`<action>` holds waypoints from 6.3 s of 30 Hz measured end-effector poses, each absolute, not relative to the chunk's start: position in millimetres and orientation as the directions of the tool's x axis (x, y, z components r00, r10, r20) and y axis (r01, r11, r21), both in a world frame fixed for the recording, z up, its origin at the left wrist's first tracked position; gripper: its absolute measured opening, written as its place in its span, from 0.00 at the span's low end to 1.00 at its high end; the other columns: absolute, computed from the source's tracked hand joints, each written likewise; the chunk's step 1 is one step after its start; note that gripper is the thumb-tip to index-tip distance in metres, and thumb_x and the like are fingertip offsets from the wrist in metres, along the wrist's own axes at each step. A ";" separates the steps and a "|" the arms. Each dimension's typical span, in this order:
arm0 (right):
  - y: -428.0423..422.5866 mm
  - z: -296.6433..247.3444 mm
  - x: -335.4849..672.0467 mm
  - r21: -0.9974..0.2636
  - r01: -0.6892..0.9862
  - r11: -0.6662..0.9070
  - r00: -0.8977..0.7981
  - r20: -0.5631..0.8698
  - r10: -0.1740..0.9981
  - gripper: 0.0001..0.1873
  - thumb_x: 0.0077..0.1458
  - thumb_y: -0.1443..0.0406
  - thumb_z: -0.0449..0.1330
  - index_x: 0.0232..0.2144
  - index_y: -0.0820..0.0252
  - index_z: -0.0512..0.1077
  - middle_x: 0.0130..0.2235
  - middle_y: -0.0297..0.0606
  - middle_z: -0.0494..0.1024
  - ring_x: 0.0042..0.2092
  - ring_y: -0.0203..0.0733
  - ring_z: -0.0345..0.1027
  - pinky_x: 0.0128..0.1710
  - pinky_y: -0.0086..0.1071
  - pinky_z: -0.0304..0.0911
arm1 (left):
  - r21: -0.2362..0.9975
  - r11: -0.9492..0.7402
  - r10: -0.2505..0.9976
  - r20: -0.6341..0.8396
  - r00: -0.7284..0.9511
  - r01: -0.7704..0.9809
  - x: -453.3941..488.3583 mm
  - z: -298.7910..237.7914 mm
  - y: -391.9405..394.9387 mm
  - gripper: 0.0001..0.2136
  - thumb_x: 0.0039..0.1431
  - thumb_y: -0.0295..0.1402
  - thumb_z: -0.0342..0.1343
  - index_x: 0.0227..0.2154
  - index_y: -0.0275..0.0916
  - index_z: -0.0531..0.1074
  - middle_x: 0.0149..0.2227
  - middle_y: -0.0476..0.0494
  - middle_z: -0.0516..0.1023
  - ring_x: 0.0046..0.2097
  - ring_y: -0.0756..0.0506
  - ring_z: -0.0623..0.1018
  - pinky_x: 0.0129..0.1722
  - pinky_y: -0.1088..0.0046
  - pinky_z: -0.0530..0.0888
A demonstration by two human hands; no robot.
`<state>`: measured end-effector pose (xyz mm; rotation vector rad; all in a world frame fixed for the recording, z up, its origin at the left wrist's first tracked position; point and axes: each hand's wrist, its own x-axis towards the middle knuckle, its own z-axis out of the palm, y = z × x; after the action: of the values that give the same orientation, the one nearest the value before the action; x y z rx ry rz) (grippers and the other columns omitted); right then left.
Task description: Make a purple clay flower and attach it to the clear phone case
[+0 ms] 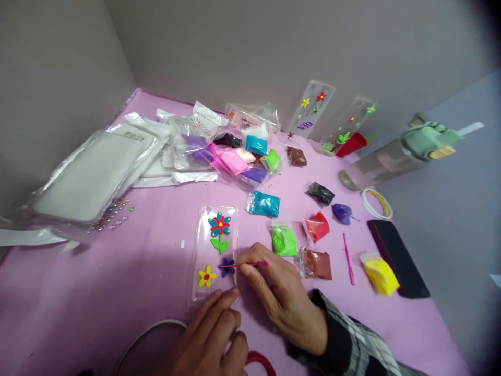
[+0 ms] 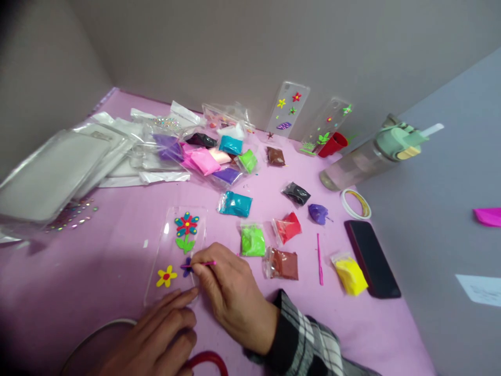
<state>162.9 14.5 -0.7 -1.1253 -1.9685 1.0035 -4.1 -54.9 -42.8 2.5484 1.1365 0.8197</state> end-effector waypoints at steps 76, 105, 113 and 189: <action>-4.1 -0.9 179.3 -0.713 0.464 0.525 -0.399 0.361 0.843 0.11 0.61 0.77 0.52 0.42 0.59 0.67 0.33 0.38 0.74 0.34 0.38 0.66 0.35 0.31 0.66 | 0.421 -0.689 0.724 0.398 0.563 0.590 -7.6 -45.5 -53.9 0.08 0.64 0.37 0.53 0.30 0.43 0.71 0.34 0.53 0.77 0.50 0.47 0.76 0.58 0.73 0.70; -3.1 2.3 181.2 -0.707 0.446 0.549 -0.404 0.388 0.828 0.09 0.61 0.77 0.51 0.40 0.64 0.68 0.32 0.39 0.74 0.34 0.37 0.65 0.35 0.30 0.64 | 0.450 -0.676 0.735 0.349 0.582 0.583 -7.8 -50.2 -56.8 0.09 0.65 0.33 0.49 0.29 0.44 0.71 0.35 0.51 0.78 0.52 0.46 0.76 0.60 0.71 0.68; -4.9 -7.3 180.6 -0.672 0.461 0.579 -0.444 0.390 0.807 0.08 0.62 0.76 0.52 0.41 0.64 0.67 0.33 0.41 0.74 0.35 0.38 0.64 0.35 0.31 0.63 | 0.437 -0.676 0.735 0.329 0.594 0.594 -7.4 -47.2 -59.3 0.08 0.64 0.32 0.49 0.30 0.44 0.71 0.36 0.50 0.78 0.51 0.45 0.76 0.59 0.70 0.69; 8.4 -23.9 159.7 -0.945 -0.246 -0.217 -0.091 -0.200 0.975 0.27 0.50 0.45 0.60 0.35 0.66 0.72 0.31 0.45 0.80 0.17 0.28 0.61 0.13 0.21 0.50 | 0.966 0.254 0.953 -0.242 0.182 -0.043 -53.3 7.5 5.5 0.14 0.49 0.42 0.65 0.34 0.39 0.77 0.29 0.46 0.80 0.36 0.42 0.81 0.42 0.66 0.78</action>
<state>159.7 8.4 -23.9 -1.1312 -0.9524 1.5222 -53.3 5.5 7.5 1.0552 1.1421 0.9291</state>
